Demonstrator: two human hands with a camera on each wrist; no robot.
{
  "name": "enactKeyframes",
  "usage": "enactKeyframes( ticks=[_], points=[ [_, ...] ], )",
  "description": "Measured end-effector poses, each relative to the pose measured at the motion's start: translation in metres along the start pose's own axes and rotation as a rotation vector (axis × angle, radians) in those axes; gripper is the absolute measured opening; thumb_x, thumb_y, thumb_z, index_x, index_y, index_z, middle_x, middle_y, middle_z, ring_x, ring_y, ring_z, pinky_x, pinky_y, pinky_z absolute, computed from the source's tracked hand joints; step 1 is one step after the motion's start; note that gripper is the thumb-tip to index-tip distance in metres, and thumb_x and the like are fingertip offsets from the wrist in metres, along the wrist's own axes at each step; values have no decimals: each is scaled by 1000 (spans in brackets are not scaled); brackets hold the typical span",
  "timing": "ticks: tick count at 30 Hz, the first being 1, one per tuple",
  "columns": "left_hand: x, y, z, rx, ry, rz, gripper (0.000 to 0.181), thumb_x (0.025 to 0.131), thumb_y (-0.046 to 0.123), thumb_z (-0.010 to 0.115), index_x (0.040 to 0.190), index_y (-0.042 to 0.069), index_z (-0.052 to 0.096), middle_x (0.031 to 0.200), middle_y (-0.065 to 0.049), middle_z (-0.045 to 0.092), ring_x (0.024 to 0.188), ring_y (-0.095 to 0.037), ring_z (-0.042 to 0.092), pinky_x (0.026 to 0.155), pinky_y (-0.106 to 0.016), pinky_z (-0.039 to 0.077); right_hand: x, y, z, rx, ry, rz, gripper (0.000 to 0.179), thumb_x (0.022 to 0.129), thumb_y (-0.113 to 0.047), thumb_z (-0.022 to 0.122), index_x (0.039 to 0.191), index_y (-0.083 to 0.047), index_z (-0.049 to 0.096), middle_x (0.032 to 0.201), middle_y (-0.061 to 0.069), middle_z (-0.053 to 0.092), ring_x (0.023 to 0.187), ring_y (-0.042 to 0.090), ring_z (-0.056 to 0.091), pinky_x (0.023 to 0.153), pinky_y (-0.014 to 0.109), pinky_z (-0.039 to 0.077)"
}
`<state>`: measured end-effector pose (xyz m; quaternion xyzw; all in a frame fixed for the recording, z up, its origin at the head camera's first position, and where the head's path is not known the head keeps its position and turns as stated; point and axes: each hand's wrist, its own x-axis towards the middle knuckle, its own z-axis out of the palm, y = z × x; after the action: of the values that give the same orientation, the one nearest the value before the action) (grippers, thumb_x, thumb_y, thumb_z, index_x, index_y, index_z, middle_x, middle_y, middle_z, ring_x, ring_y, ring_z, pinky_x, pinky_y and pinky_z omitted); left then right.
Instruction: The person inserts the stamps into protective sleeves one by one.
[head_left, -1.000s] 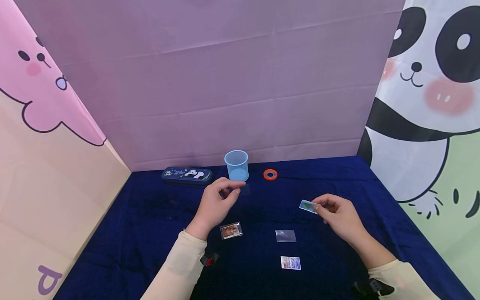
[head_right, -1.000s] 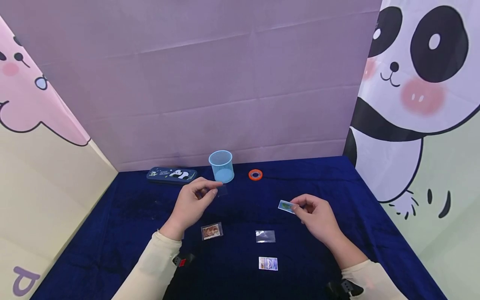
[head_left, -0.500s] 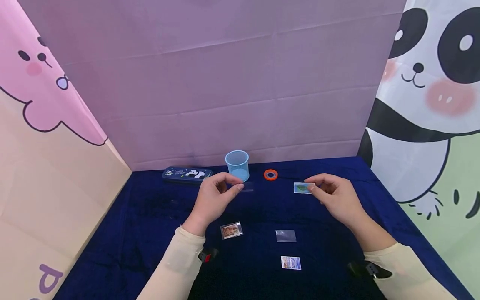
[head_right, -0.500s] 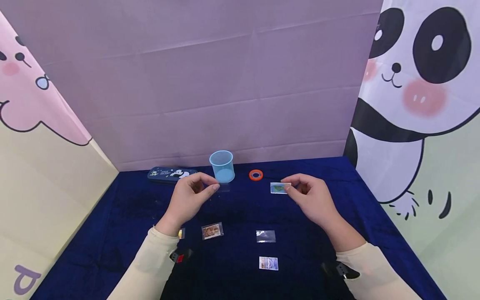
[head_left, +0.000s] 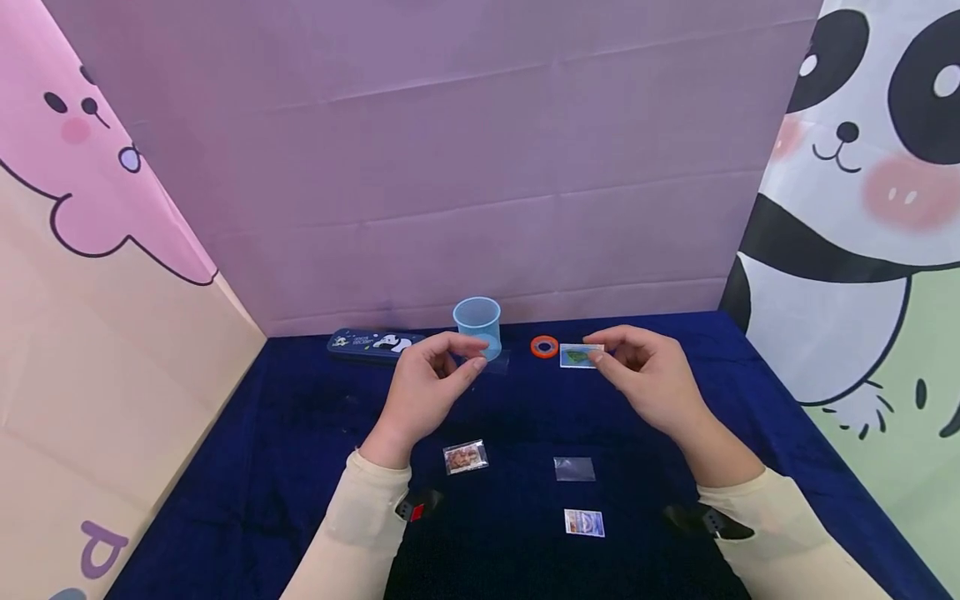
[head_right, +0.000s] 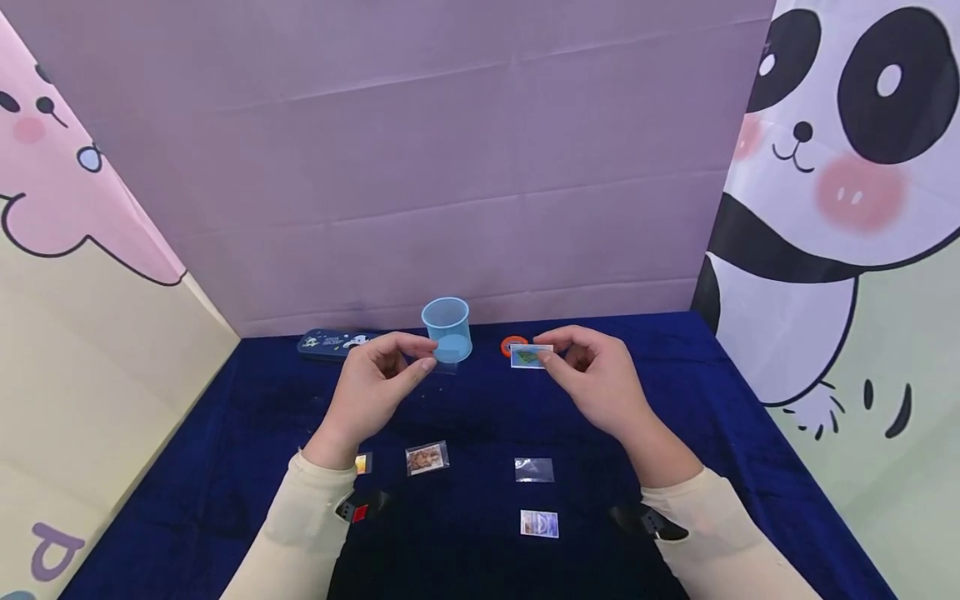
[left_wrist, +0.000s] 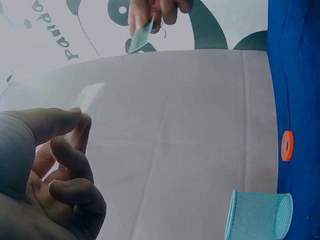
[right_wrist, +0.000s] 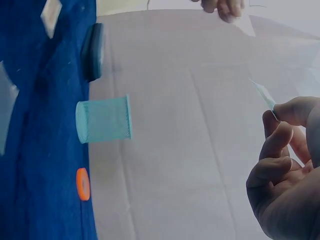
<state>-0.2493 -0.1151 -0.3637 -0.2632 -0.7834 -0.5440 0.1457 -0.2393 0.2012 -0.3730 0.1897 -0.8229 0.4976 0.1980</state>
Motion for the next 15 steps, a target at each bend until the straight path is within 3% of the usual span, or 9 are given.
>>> enactKeyframes(
  ticks=[8, 15],
  points=[
    [-2, -1, 0, -24, 1, -44, 10, 97, 20, 78, 106, 16, 81, 76, -11, 57, 60, -23, 46, 53, -28, 37, 8, -18, 13, 91, -8, -29, 20, 98, -6, 74, 117, -10, 77, 70, 6, 55, 59, 19, 46, 48, 30, 38],
    [-2, -1, 2, -41, 21, -44, 9, 98, 22, 78, 100, 14, 81, 75, -2, 61, 61, -23, 45, 54, -29, 37, 8, -32, 23, 158, -8, -59, 18, 98, -5, 72, 115, -9, 77, 70, 8, 55, 59, 20, 46, 49, 30, 38]
  ],
)
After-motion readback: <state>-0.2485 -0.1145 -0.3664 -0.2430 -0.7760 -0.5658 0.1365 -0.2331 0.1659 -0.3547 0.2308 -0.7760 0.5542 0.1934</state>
